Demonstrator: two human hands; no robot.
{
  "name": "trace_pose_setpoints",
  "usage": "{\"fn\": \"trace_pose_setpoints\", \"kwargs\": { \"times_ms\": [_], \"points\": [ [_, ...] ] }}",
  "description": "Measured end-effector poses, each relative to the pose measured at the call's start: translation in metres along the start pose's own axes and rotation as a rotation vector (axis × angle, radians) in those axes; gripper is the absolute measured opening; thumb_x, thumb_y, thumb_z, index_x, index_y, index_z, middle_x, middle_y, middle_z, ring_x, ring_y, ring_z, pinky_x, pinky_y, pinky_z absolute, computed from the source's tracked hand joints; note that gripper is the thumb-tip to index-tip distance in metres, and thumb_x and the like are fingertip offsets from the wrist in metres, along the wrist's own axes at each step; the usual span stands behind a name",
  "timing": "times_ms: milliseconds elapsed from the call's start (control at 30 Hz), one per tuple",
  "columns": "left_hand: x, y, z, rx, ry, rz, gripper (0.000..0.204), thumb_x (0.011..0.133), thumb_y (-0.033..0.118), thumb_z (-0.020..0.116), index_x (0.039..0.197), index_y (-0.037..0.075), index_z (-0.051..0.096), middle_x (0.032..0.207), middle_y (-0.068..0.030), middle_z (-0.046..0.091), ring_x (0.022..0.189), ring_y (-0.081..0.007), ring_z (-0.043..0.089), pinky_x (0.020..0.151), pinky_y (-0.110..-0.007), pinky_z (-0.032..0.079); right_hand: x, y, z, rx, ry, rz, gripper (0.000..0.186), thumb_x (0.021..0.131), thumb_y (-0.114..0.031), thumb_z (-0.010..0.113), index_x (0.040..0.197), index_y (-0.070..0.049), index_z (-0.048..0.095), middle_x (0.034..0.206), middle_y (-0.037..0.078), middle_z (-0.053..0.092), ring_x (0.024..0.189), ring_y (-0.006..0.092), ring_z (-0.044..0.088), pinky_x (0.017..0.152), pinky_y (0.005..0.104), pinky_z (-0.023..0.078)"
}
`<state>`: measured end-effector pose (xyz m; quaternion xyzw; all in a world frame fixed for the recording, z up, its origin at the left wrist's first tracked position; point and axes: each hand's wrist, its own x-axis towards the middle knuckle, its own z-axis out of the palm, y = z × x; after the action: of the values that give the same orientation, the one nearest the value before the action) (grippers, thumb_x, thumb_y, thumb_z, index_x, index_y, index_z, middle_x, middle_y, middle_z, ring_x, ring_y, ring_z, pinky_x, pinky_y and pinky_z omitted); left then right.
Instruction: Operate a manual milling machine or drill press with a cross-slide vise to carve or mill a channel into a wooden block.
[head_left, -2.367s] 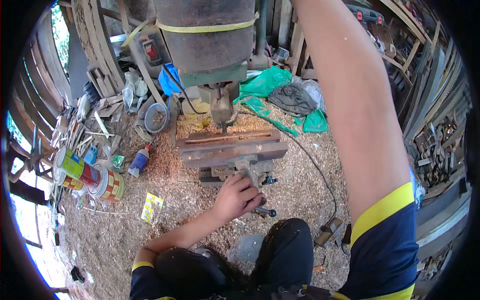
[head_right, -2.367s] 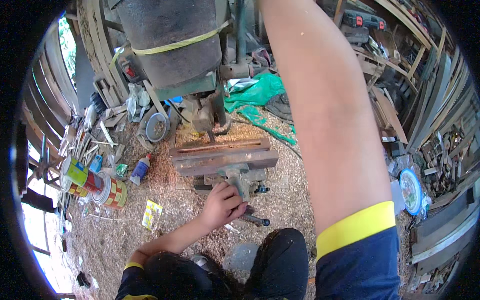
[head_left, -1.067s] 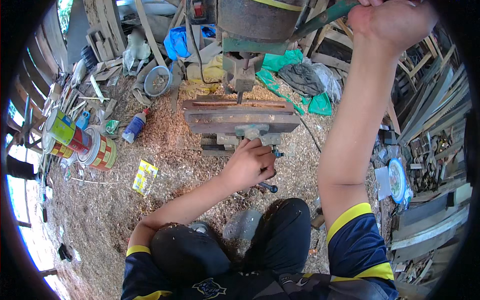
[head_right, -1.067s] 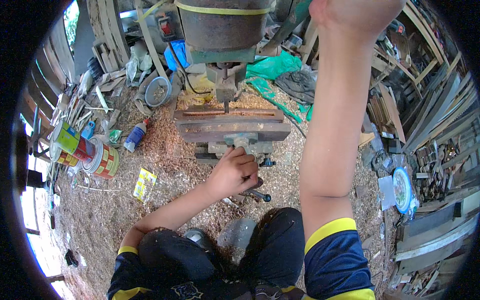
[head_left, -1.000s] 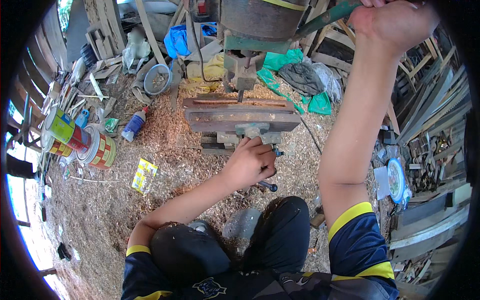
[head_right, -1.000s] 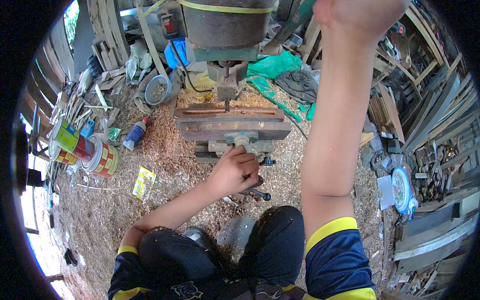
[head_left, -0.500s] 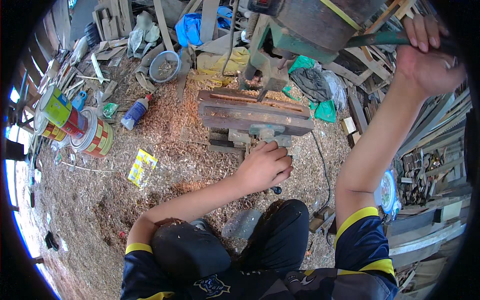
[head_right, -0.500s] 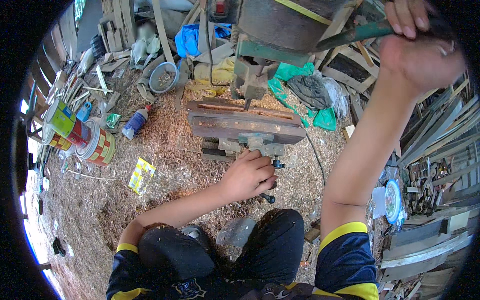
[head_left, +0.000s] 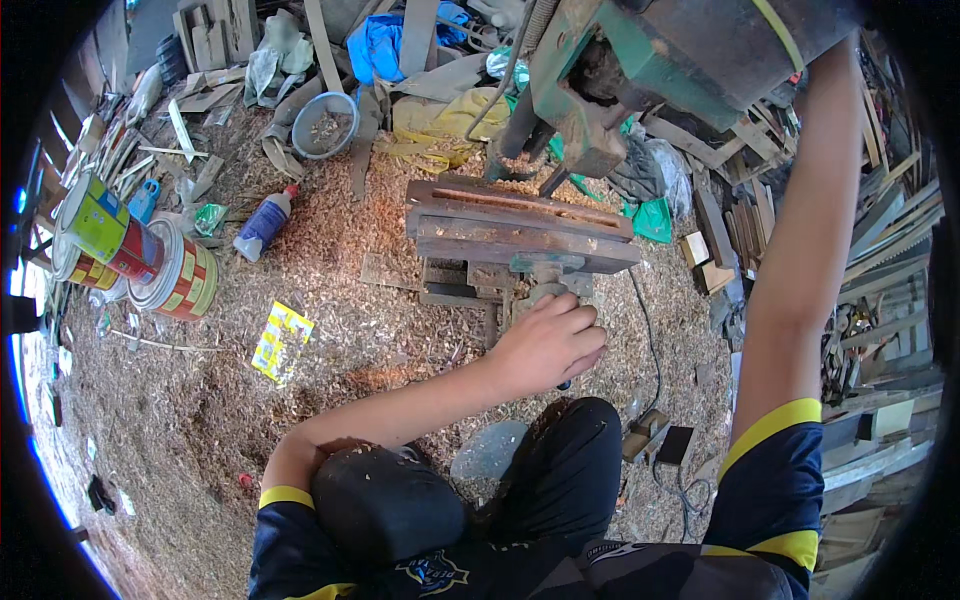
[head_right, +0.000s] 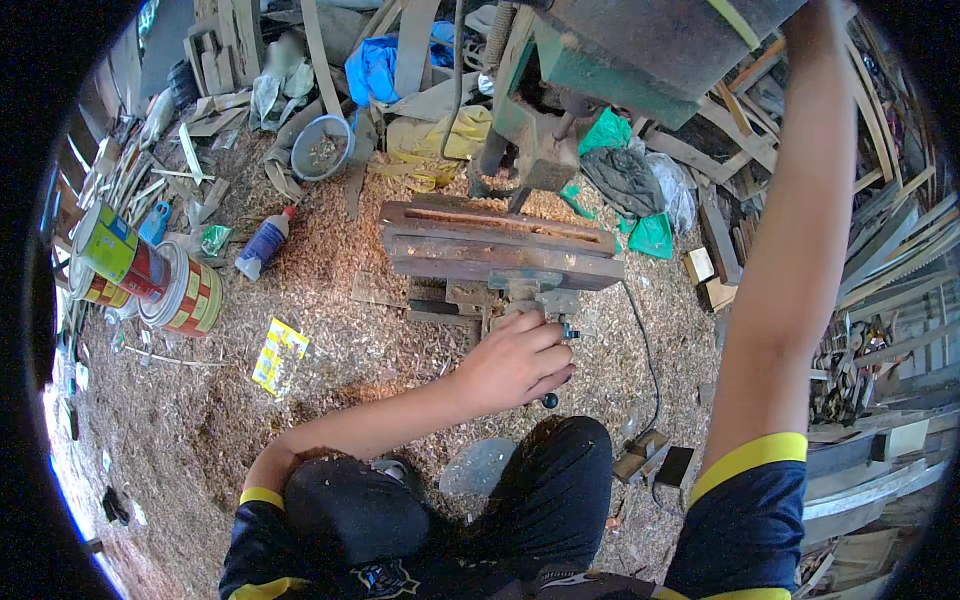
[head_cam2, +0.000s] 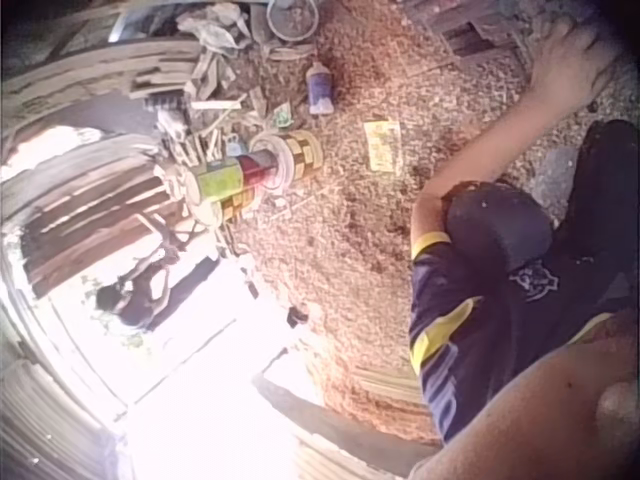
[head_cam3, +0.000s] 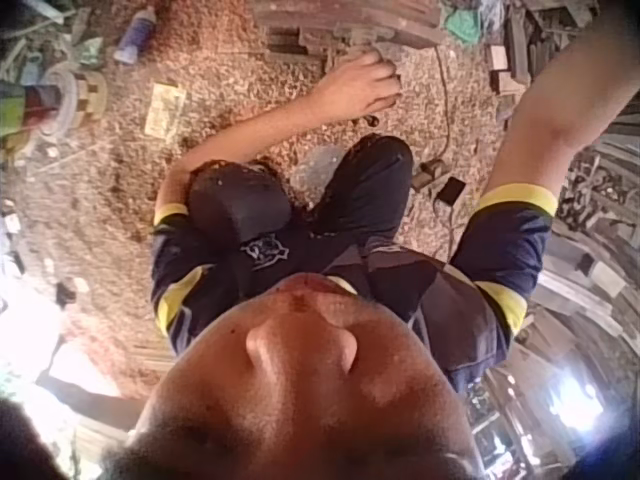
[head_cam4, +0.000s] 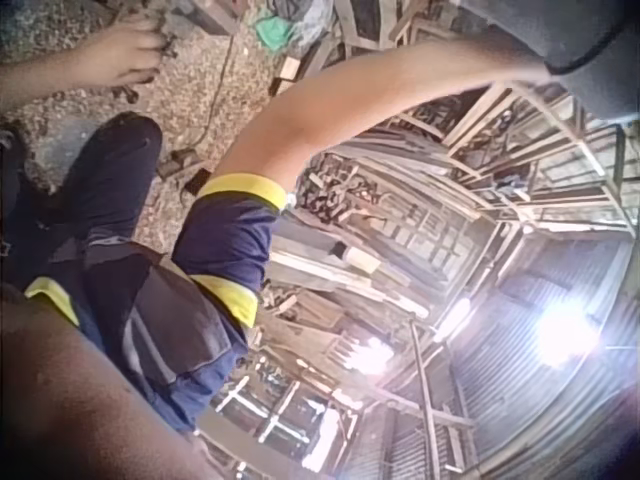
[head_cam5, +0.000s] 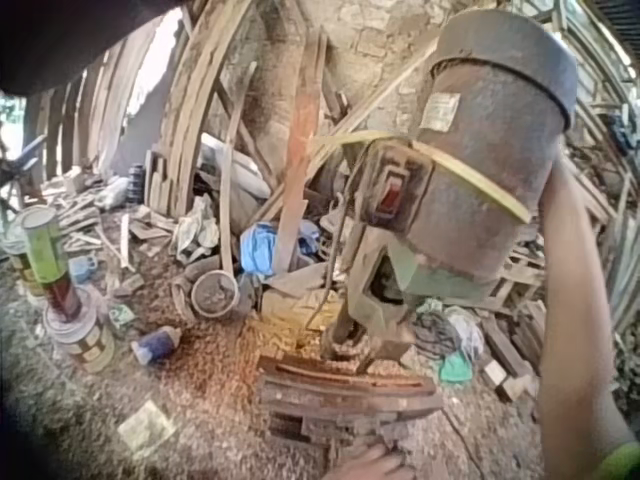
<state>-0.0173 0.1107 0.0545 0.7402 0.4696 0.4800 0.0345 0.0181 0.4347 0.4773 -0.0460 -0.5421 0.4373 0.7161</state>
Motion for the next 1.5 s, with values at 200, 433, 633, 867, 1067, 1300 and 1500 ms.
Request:
{"fn": "trace_pose_setpoints", "kwargs": {
  "times_ms": [200,433,633,867,1067,1300,1500],
  "points": [
    [-0.004,-0.001,-0.011,-0.014,-0.037,-0.041,0.016,0.097,0.024,0.077,0.101,0.012,0.067,0.101,-0.0067,0.060,0.104,-0.0305,0.058,0.091,-0.046,0.052,-0.097,0.032,0.018,-0.125,-0.140,0.048,0.038,0.113,-0.040,0.058,0.106,-0.004,0.065,0.088,0.006,0.065,0.072,0.0167,0.055,0.066,0.0355,0.043],
    [-0.002,0.001,-0.003,-0.058,0.047,0.006,0.019,0.094,0.024,0.081,0.095,0.012,0.067,0.093,-0.0058,0.055,0.095,-0.0296,0.056,0.085,-0.045,0.049,-0.041,0.075,-0.067,-0.311,-0.297,0.058,0.036,0.112,-0.035,0.063,0.120,-0.001,0.069,0.104,0.007,0.070,0.093,0.0171,0.061,0.083,0.0354,0.048],
    [-0.023,-0.009,-0.008,-0.086,0.023,-0.069,0.017,0.093,0.022,0.083,0.096,0.011,0.069,0.099,-0.0060,0.059,0.099,-0.0295,0.057,0.088,-0.045,0.048,-0.133,0.082,-0.096,-0.522,-0.082,0.190,0.034,0.109,-0.025,0.071,0.128,0.003,0.072,0.119,0.009,0.075,0.107,0.0185,0.070,0.098,0.0329,0.053],
    [-0.053,-0.008,-0.007,-0.026,0.034,-0.103,0.052,0.085,0.009,0.083,0.136,0.019,0.076,0.153,-0.0068,0.062,0.133,-0.0360,0.051,0.117,-0.048,0.041,-0.417,0.081,-0.256,-0.731,-0.016,0.394,0.021,0.114,-0.018,0.062,0.116,0.001,0.069,0.106,0.007,0.072,0.101,0.0145,0.065,0.095,0.0315,0.052],
    [-0.054,0.003,-0.021,-0.005,-0.064,-0.170,0.054,0.091,0.003,0.076,0.142,0.017,0.073,0.157,-0.0039,0.062,0.130,-0.0361,0.055,0.115,-0.048,0.042,-0.543,0.085,-0.277,-0.874,-0.006,0.481,0.023,0.113,-0.014,0.061,0.129,-0.001,0.068,0.116,0.009,0.072,0.108,0.0188,0.068,0.096,0.0351,0.054],
    [-0.059,0.008,-0.019,0.049,-0.069,-0.186,0.053,0.096,0.002,0.070,0.147,0.016,0.069,0.150,-0.0034,0.070,0.136,-0.0305,0.062,0.113,-0.047,0.042,-0.593,0.093,-0.275,-0.687,-0.104,0.843,0.031,0.118,-0.029,0.052,0.132,-0.002,0.058,0.108,0.009,0.070,0.099,0.0190,0.068,0.090,0.0356,0.055],
    [-0.059,0.011,-0.022,0.074,-0.073,-0.204,0.051,0.096,0.002,0.070,0.146,0.015,0.069,0.149,-0.0033,0.071,0.137,-0.0308,0.063,0.113,-0.047,0.042,-0.585,0.105,-0.266,-0.121,0.319,1.104,0.033,0.117,-0.040,0.057,0.127,-0.009,0.058,0.099,0.005,0.068,0.085,0.0136,0.065,0.076,0.0295,0.055]
  ]
}}
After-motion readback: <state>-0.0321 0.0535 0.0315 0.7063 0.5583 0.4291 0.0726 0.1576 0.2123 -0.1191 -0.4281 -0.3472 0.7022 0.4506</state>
